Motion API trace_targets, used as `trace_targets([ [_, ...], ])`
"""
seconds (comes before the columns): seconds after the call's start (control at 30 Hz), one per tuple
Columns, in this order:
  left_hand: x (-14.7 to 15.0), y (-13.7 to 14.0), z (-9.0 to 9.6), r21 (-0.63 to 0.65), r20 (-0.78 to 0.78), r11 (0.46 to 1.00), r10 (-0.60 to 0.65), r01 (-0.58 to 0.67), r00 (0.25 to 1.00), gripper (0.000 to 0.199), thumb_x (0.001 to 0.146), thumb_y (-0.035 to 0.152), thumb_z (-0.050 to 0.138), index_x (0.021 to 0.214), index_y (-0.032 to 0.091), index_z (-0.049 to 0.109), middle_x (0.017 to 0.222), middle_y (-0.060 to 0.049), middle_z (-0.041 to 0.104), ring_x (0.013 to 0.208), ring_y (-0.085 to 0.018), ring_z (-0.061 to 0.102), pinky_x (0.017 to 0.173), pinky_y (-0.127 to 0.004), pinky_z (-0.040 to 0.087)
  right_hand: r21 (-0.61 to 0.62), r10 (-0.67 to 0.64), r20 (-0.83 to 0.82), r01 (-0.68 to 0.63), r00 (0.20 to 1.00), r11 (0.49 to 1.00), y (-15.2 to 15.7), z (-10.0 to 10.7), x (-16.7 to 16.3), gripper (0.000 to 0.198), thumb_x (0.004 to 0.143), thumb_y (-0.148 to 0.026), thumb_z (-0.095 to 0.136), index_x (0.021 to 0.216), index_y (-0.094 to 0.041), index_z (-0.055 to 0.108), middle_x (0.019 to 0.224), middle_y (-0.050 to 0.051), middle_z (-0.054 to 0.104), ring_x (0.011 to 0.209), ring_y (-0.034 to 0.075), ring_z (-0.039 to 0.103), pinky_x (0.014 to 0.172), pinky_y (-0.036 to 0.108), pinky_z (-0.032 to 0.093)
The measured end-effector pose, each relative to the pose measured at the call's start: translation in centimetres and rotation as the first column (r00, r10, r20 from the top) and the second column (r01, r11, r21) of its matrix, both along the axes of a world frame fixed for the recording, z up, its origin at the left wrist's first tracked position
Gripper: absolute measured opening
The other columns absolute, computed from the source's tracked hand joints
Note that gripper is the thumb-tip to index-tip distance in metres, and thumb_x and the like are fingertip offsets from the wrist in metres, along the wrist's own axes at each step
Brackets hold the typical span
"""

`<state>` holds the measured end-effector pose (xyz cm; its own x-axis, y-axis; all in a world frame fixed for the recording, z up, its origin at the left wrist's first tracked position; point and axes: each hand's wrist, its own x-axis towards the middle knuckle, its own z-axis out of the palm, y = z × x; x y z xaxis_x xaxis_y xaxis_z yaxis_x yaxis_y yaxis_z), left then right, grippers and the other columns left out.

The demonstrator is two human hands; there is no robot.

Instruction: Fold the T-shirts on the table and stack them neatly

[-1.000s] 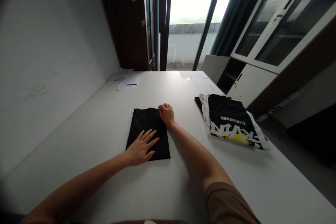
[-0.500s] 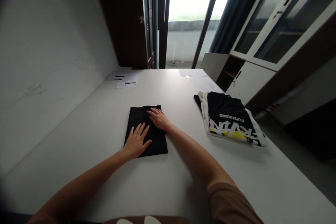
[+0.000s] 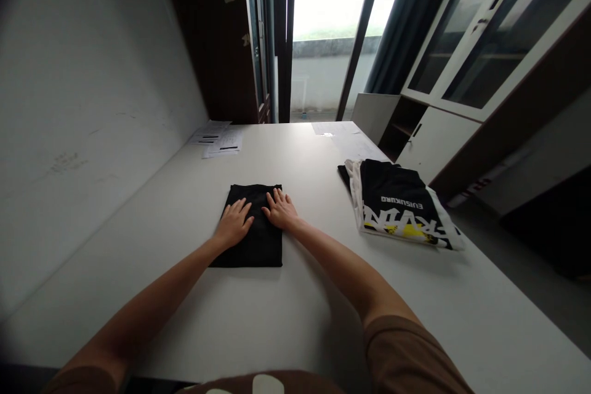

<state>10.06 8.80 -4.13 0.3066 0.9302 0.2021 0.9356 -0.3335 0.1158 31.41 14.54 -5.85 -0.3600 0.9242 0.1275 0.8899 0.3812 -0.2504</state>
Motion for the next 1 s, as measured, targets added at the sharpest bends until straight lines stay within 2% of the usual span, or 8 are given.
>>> trace_targets([
  [0.13,2.0,3.4,0.1,-0.115,-0.014,0.984,-0.137,0.135,0.99,0.057,0.104,0.041,0.036,0.156,0.019,0.042,0.166,-0.01,0.032,0.154,-0.028,0.027,0.124,-0.053,0.022,0.007,0.002,0.003,-0.002,1.0,1.0,-1.0,-0.3,0.3,0.073,0.104,-0.061,0.032,0.162,-0.017,0.031,0.17,0.014,0.015,0.158,0.03,0.01,0.126,0.051,0.013],
  [0.2,2.3,5.1,-0.1,-0.159,-0.023,0.983,-0.093,0.088,0.995,0.06,0.104,0.044,0.036,0.159,0.02,0.037,0.168,-0.009,0.027,0.155,-0.029,0.023,0.124,-0.054,0.02,0.0,-0.009,0.003,0.009,1.0,1.0,-1.3,-0.5,0.6,0.074,0.104,-0.062,0.031,0.162,-0.017,0.031,0.17,0.014,0.016,0.158,0.029,0.011,0.126,0.05,0.012],
  [0.37,0.9,7.4,-0.3,-0.123,-0.028,0.986,0.107,-0.11,0.994,0.065,0.105,0.052,0.031,0.161,0.019,0.033,0.168,-0.011,0.026,0.156,-0.032,0.02,0.124,-0.056,0.018,-0.026,-0.018,0.014,0.019,1.0,0.999,-1.8,-0.4,0.9,0.075,0.103,-0.063,0.032,0.163,-0.017,0.029,0.17,0.013,0.013,0.158,0.028,0.009,0.126,0.05,0.01],
  [0.57,-2.2,5.9,-0.4,-0.048,-0.032,0.983,0.174,-0.175,0.984,0.063,0.105,0.052,0.031,0.156,0.017,0.042,0.167,-0.013,0.03,0.154,-0.033,0.025,0.123,-0.054,0.021,-0.028,-0.023,-0.006,0.023,1.0,0.999,-2.0,0.1,0.9,0.075,0.103,-0.064,0.031,0.162,-0.018,0.031,0.17,0.011,0.016,0.158,0.027,0.011,0.126,0.049,0.011],
  [0.7,-3.6,4.1,-1.2,-0.022,-0.02,0.986,0.164,-0.165,0.986,0.061,0.105,0.052,0.032,0.154,0.018,0.046,0.166,-0.012,0.032,0.152,-0.032,0.03,0.123,-0.051,0.024,0.027,-0.032,-0.045,0.033,0.998,0.999,-2.3,0.5,1.0,0.069,0.103,-0.059,0.039,0.158,-0.017,0.04,0.167,0.013,0.027,0.156,0.028,0.019,0.126,0.049,0.016],
  [0.8,-3.9,3.4,-1.6,-0.066,-0.029,0.98,0.185,-0.187,0.982,0.066,0.104,0.056,0.034,0.157,0.018,0.04,0.166,-0.014,0.03,0.152,-0.033,0.029,0.123,-0.052,0.023,0.143,0.073,-0.09,-0.06,0.993,0.988,-2.8,1.5,1.2,0.056,0.104,-0.048,0.044,0.152,-0.02,0.051,0.163,0.009,0.037,0.154,0.026,0.026,0.127,0.049,0.016],
  [0.9,-3.6,2.9,-1.7,-0.101,-0.023,0.987,0.12,-0.121,0.993,0.068,0.103,0.056,0.036,0.16,0.018,0.035,0.168,-0.014,0.027,0.154,-0.031,0.026,0.124,-0.052,0.021,0.232,0.248,-0.12,-0.215,0.961,0.949,-3.3,2.7,0.8,0.045,0.106,-0.04,0.04,0.145,-0.027,0.059,0.159,0.002,0.045,0.152,0.022,0.032,0.128,0.045,0.016],
  [1.0,-2.8,2.1,-1.9,-0.104,-0.002,0.993,0.05,-0.05,0.999,0.068,0.103,0.057,0.037,0.16,0.02,0.035,0.168,-0.012,0.027,0.154,-0.031,0.026,0.124,-0.052,0.02,0.236,0.248,-0.143,-0.211,0.958,0.949,-3.3,2.9,0.2,0.047,0.107,-0.041,0.038,0.147,-0.027,0.056,0.16,0.002,0.043,0.151,0.022,0.033,0.127,0.044,0.022],
])
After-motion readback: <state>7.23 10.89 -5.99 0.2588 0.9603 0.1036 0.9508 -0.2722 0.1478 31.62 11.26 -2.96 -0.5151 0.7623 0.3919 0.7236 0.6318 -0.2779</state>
